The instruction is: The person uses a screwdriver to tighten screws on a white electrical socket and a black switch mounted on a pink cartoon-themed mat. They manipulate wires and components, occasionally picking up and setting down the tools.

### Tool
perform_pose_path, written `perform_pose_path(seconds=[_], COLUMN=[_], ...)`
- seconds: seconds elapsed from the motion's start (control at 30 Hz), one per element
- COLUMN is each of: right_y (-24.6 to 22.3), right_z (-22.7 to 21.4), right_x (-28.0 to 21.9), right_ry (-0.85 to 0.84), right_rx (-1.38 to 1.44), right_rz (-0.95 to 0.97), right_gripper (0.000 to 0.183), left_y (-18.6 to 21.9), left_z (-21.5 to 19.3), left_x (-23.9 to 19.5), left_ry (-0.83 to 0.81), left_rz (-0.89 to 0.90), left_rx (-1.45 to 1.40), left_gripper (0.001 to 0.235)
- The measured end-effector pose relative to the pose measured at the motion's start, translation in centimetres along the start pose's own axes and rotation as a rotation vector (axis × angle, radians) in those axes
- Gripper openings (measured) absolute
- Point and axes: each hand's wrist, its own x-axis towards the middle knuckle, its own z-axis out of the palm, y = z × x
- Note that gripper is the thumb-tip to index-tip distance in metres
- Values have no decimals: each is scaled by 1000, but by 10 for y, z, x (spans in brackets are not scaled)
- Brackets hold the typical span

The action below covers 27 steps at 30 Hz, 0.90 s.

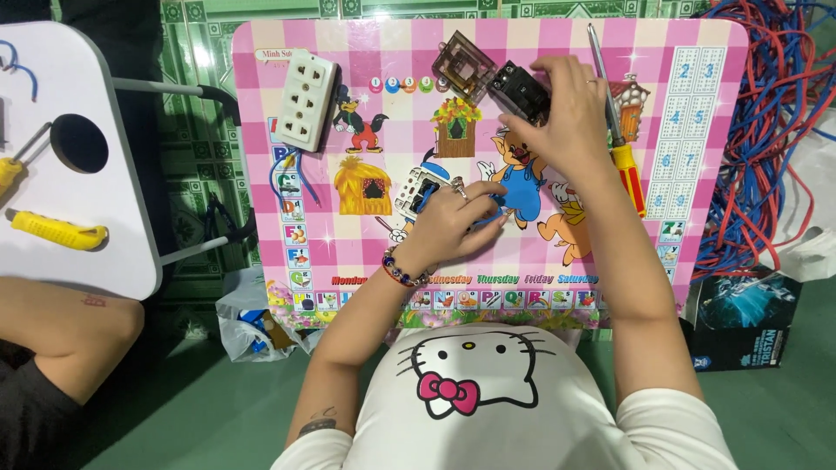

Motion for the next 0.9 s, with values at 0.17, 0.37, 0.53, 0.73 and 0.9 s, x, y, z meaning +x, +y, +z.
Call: perform_pose_path(seconds=[0.17, 0.37, 0.53, 0.73, 0.9], right_y=[-60, -46, -54, -45, -38], right_z=[-18, 46, 38, -13, 13], right_x=[25, 57, 53, 24, 33], right_ry=[-122, 125, -28, -46, -19], right_rx=[-11, -324, -138, 41, 109], right_rz=[-124, -354, -549, -417, -400], right_gripper=[83, 73, 62, 49, 55], left_y=[3, 2, 3, 5, 12], left_z=[-2, -2, -3, -3, 5], left_x=[2, 2, 1, 1, -3], left_ry=[-34, -32, -48, -33, -28], left_rz=[-28, -16, -15, -10, -4], left_rx=[35, 15, 22, 33, 76], left_gripper=[17, 19, 19, 19, 19])
